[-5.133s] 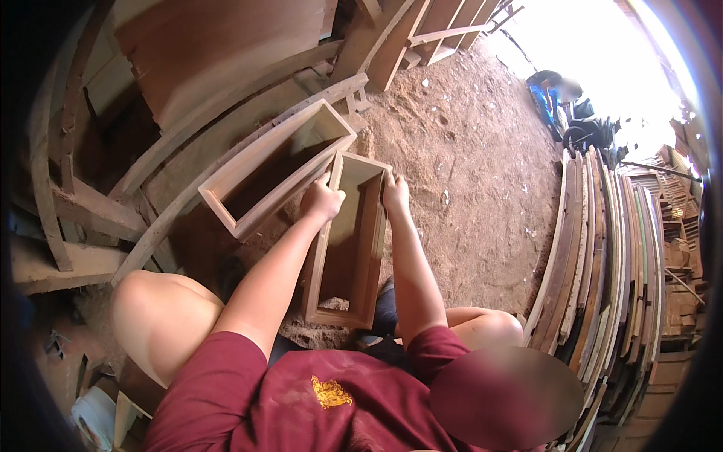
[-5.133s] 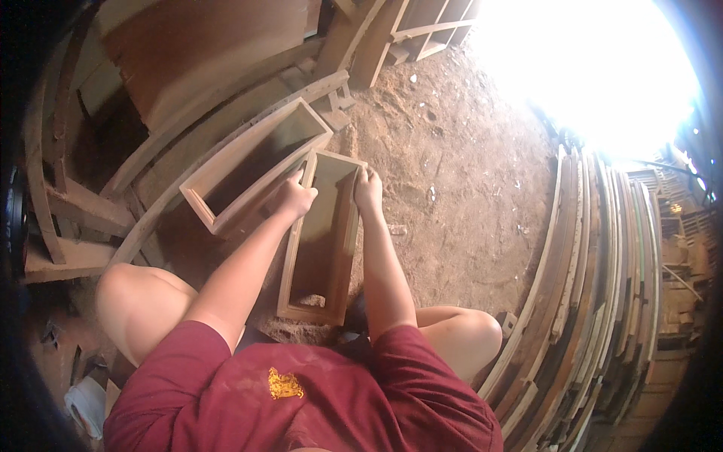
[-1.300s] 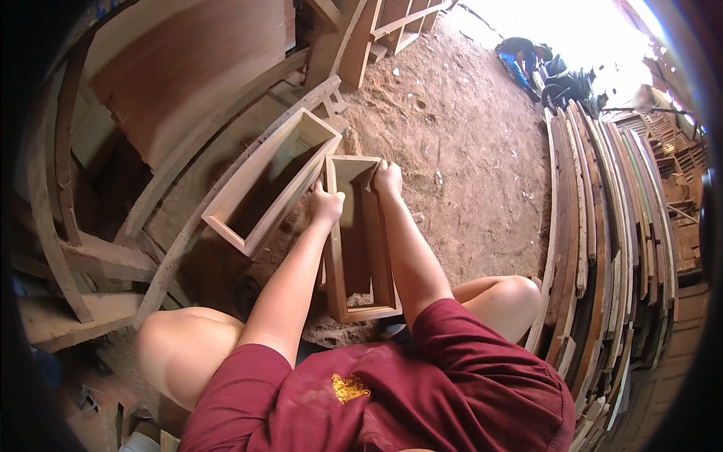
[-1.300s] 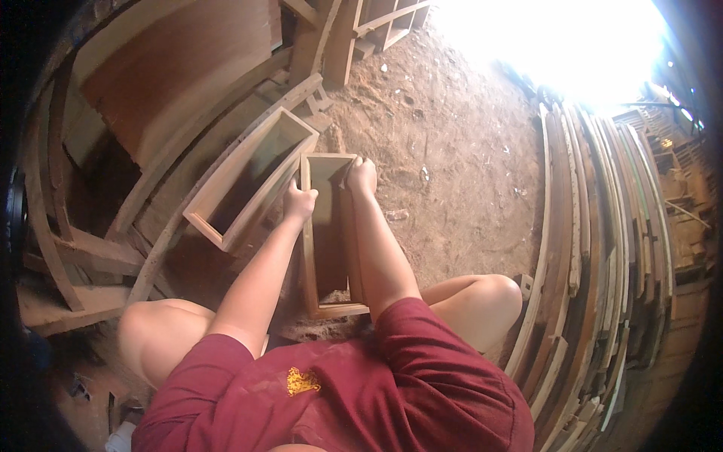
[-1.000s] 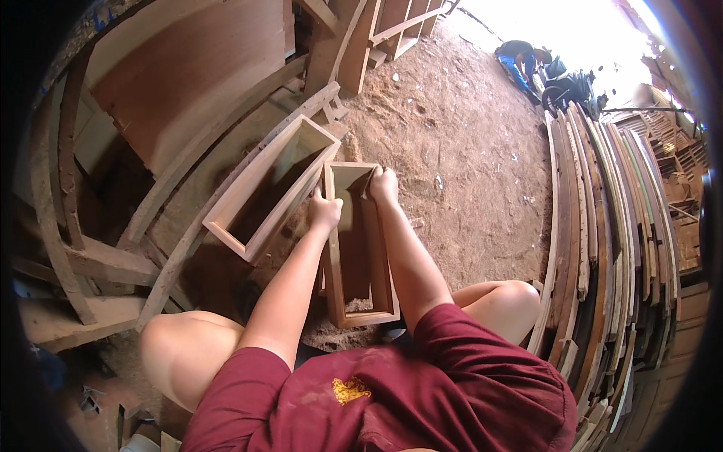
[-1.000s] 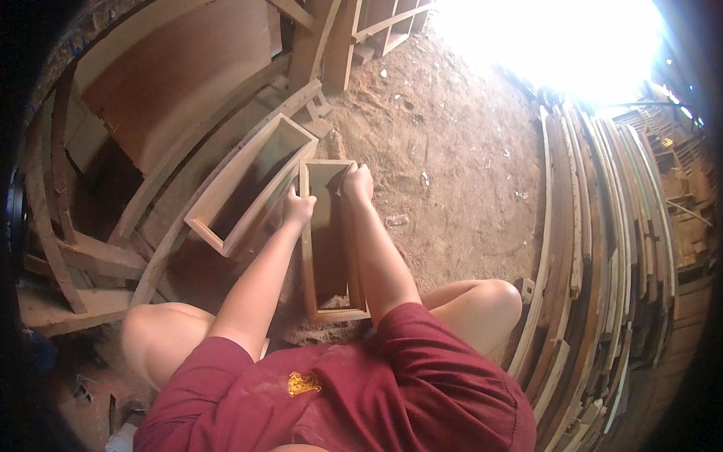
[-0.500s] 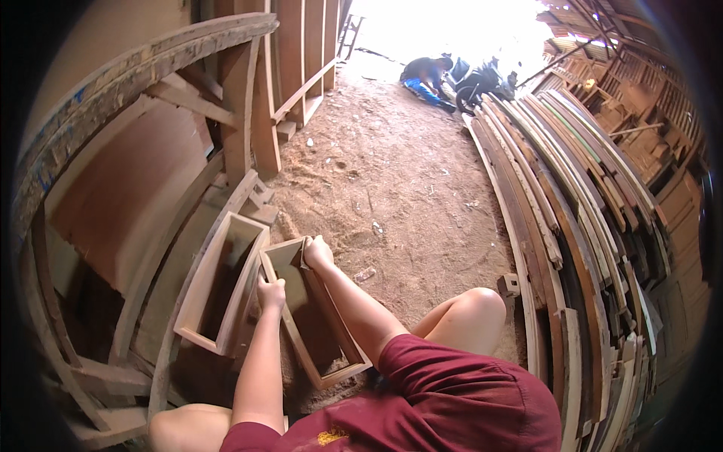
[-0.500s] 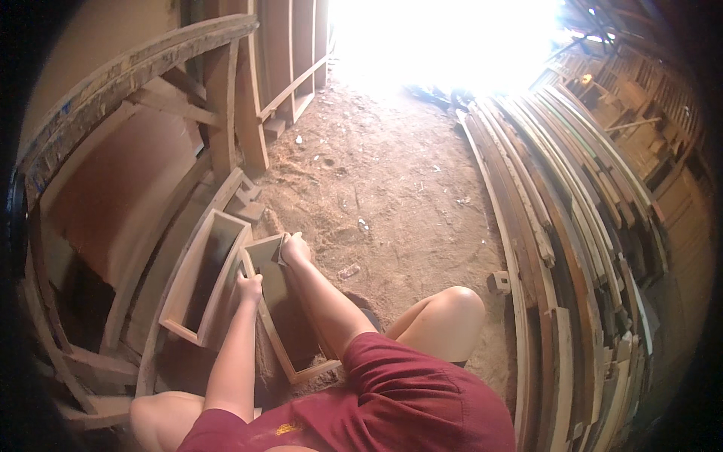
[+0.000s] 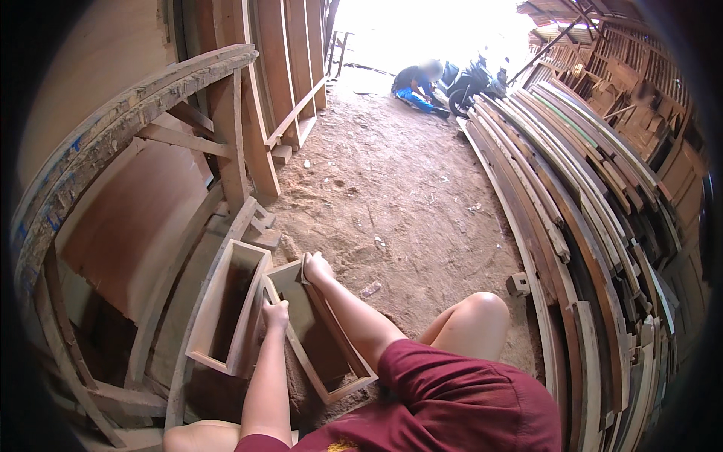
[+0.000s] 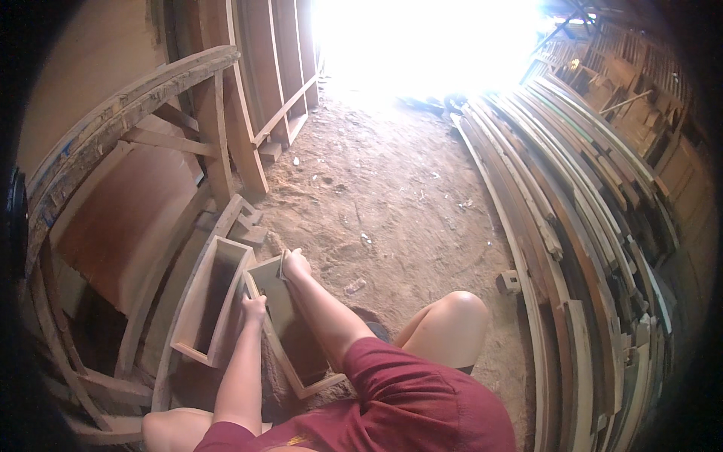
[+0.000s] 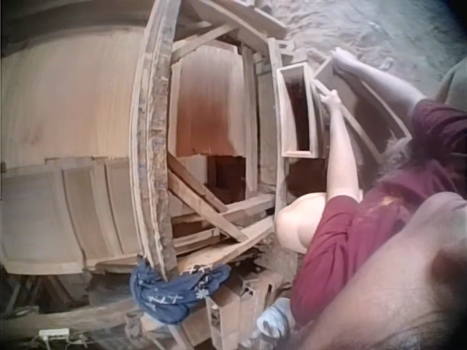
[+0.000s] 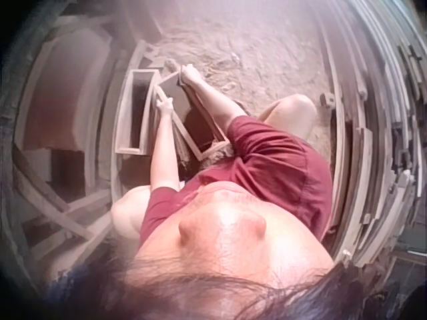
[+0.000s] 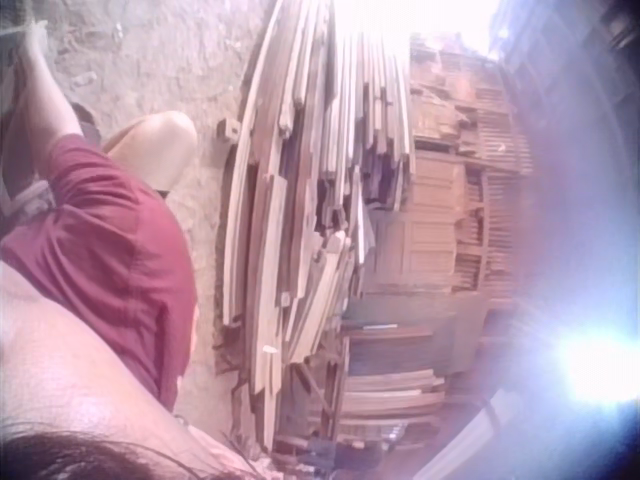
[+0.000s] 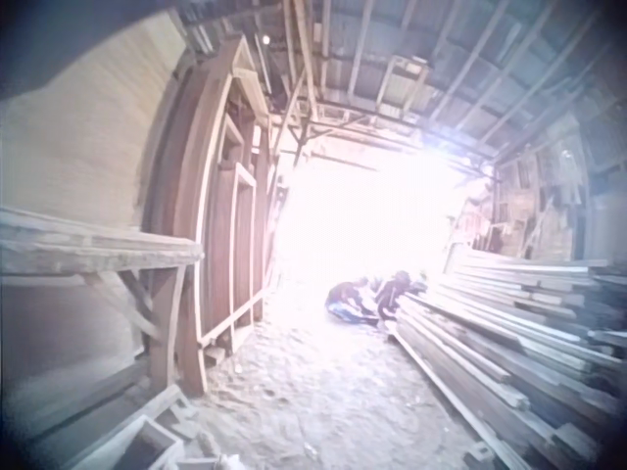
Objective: The person assembles a rectangular wooden frame by fitting pieces together and then rubs a flat wooden board against the frame's edges. The person sits on the ground in a workshop environment.
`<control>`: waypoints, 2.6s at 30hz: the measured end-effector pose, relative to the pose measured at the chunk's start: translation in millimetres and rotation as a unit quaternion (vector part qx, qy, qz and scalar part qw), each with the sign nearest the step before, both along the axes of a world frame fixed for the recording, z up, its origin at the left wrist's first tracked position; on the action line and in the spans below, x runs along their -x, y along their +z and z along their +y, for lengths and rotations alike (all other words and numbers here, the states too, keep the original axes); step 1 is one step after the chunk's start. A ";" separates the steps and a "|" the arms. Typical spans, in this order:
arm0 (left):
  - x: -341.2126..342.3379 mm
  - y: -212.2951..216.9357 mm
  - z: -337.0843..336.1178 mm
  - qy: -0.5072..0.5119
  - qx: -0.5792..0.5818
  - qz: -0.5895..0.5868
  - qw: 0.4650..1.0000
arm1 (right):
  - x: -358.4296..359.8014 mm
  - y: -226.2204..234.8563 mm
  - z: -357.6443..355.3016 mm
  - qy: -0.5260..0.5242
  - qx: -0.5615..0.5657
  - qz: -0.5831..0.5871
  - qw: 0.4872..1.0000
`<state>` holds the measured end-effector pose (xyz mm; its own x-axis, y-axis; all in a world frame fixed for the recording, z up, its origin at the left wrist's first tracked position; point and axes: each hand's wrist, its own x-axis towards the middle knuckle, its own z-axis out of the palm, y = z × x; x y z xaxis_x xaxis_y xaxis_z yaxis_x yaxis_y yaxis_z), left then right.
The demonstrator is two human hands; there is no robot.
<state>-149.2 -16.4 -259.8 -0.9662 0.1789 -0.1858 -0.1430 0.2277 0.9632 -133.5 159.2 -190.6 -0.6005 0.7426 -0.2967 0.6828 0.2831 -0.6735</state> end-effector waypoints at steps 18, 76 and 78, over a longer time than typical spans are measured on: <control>-0.4 15.0 -3.8 -0.016 0.067 -0.054 0.996 | -45.9 -66.5 19.7 0.094 -0.026 0.136 0.986; -8.5 33.3 -6.7 -0.001 0.100 0.005 0.995 | -6.4 -38.3 21.2 0.091 -0.043 0.135 0.986; -8.0 30.7 -5.0 0.001 0.101 -0.002 0.995 | -16.8 -39.6 17.1 0.091 -0.026 0.133 0.987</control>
<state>-141.2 -21.4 -229.2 -0.9655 0.1363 -0.2217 -0.1472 0.4165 0.8972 -116.7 176.2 -230.2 -0.7760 0.6262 -0.0749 0.4195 0.4238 -0.8028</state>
